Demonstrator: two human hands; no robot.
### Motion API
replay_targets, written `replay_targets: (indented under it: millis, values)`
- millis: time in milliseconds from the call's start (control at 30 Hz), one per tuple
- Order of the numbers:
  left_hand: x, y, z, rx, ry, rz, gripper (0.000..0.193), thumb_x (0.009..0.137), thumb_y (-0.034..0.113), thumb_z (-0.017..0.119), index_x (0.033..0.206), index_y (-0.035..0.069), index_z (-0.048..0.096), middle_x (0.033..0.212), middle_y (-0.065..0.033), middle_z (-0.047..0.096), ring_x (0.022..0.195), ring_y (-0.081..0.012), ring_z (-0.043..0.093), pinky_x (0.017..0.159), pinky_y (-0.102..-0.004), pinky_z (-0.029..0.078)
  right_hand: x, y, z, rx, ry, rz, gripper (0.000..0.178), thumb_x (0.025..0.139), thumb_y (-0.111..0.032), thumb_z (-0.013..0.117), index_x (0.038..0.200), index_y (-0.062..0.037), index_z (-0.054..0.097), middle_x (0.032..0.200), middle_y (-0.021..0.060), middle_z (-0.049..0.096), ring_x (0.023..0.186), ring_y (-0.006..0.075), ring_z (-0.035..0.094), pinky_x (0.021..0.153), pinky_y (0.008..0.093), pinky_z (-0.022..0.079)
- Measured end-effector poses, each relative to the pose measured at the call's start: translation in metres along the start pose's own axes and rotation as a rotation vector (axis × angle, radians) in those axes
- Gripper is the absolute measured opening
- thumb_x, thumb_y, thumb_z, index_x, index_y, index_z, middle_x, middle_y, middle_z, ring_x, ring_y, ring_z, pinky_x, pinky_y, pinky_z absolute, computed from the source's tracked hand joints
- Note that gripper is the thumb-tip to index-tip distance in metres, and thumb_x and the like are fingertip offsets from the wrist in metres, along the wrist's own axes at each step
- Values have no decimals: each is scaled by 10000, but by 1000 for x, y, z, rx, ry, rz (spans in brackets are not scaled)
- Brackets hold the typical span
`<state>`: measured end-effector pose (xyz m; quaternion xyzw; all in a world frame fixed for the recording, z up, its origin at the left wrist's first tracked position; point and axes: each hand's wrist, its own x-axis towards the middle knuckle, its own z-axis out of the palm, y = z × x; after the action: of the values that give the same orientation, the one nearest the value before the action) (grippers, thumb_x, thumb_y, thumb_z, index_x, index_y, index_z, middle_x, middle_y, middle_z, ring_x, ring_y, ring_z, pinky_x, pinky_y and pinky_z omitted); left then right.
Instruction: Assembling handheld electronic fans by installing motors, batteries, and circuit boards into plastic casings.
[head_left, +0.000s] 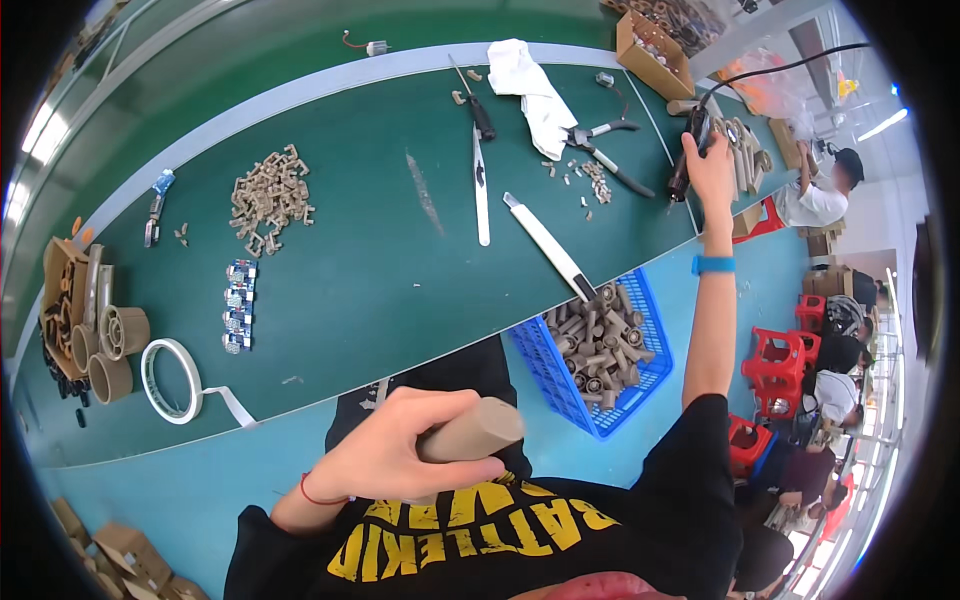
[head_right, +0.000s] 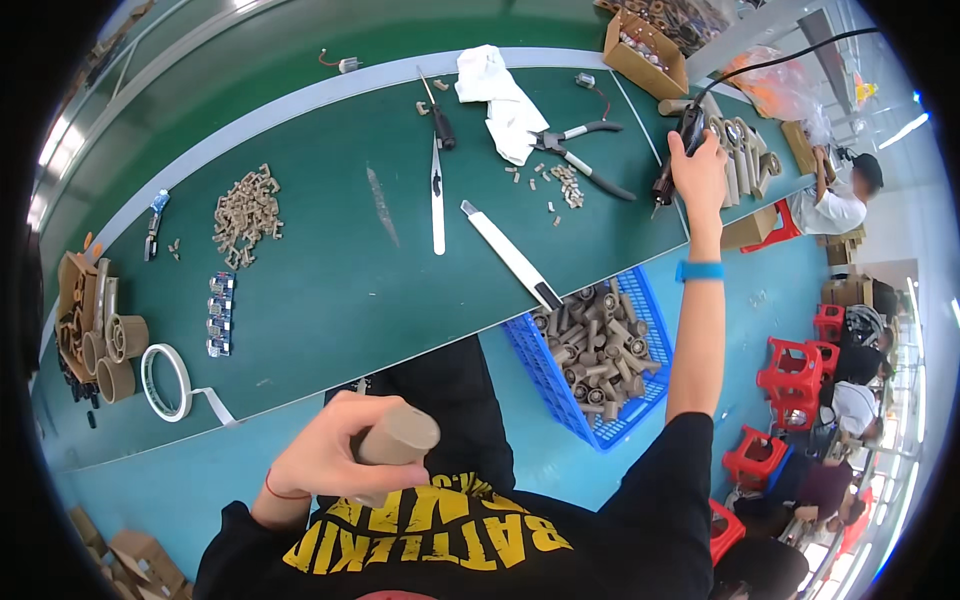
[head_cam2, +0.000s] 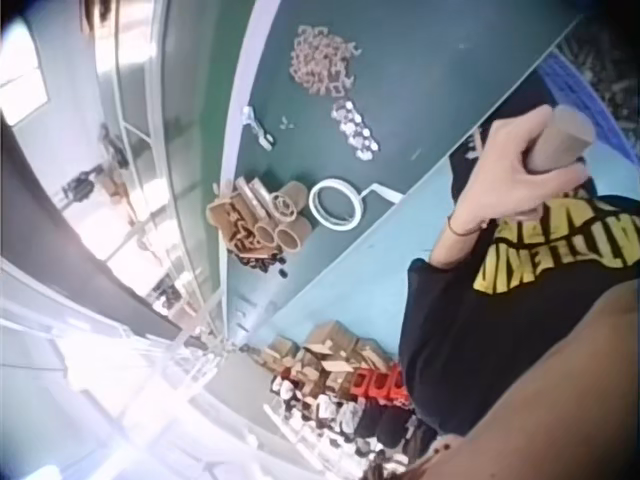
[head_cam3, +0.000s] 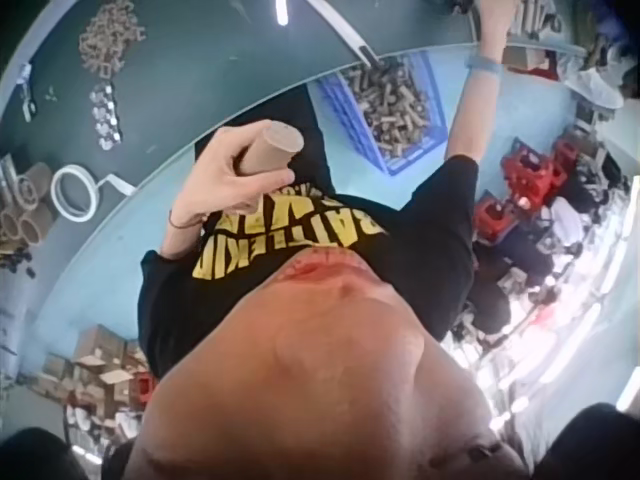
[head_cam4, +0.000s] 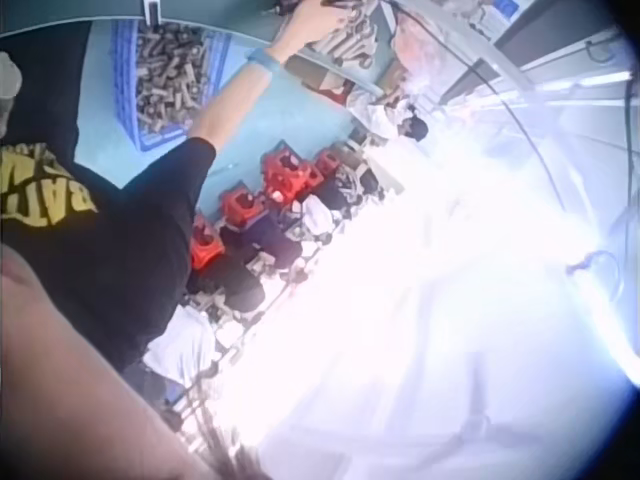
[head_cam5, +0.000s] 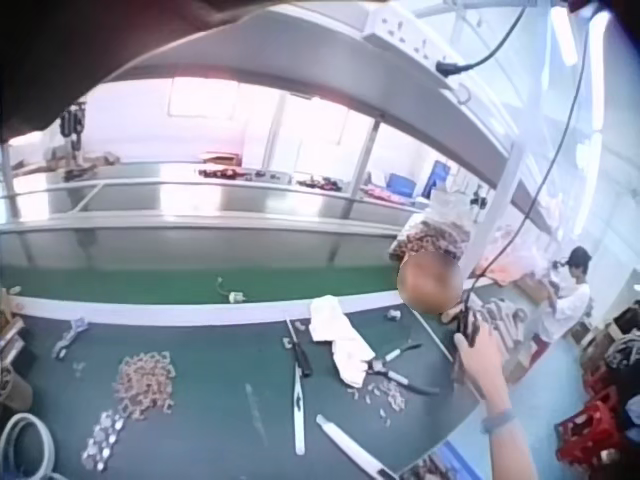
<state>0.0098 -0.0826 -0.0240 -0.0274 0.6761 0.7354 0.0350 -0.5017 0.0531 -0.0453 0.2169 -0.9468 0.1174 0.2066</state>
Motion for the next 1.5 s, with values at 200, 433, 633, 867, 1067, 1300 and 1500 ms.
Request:
replay_targets:
  millis: [200, 433, 633, 867, 1067, 1300, 1500]
  values:
    - [-19, -14, 15, -656, 93, -57, 219, 884, 95, 685, 1029, 44, 528, 852, -20, 589, 726, -67, 578, 600, -221, 461, 8, -33, 25, -213, -196, 11, 700, 853, -513, 610, 1292, 2, 431, 1098, 287, 643, 1044, 456, 619, 898, 532, 485]
    - [-15, -24, 8, -362, 263, 46, 246, 831, 242, 699, 840, 27, 580, 718, 10, 570, 624, -66, 523, 570, -224, 397, -7, -29, -15, 1432, -533, 264, 412, 958, -285, 590, 1195, 42, 506, 894, 104, 577, 754, 177, 555, 694, 284, 486]
    - [-9, -41, 14, -205, 365, 181, 153, 802, 163, 667, 815, 31, 589, 619, 1, 572, 525, -88, 547, 509, -227, 401, -88, -103, -79, 2267, -1076, 153, 566, 991, -280, 519, 1408, 53, 329, 912, 46, 482, 765, 136, 437, 742, 275, 398]
    - [-5, -53, 24, -160, 377, 178, 146, 796, 154, 668, 795, 35, 584, 599, 3, 561, 508, -91, 547, 485, -219, 393, -169, -169, -150, 2262, -1145, -185, 503, 848, -147, 681, 1236, 58, 436, 731, -21, 469, 598, 55, 487, 632, 207, 392]
    - [-8, -63, 31, -43, 455, 195, 193, 771, 171, 715, 747, 36, 580, 598, -23, 577, 500, -130, 554, 482, -235, 408, -191, -175, -156, 2391, -1206, -133, 110, 812, -94, 649, 740, -23, 605, 621, 16, 619, 497, 93, 613, 556, 208, 569]
    - [-9, -62, 33, 66, 561, 244, 184, 729, 146, 739, 753, 32, 596, 612, -45, 602, 511, -144, 583, 483, -239, 436, -214, -180, -155, 2402, -1119, -139, 213, 802, -86, 685, 632, -76, 556, 631, 28, 655, 493, 123, 633, 527, 224, 578]
    - [-8, -59, 36, 142, 608, 227, 188, 716, 140, 758, 748, 40, 602, 612, -49, 604, 504, -159, 598, 481, -237, 446, -203, -170, -140, 2463, -1297, -216, 183, 817, -107, 693, 714, -77, 545, 644, 31, 657, 525, 127, 646, 557, 226, 583]
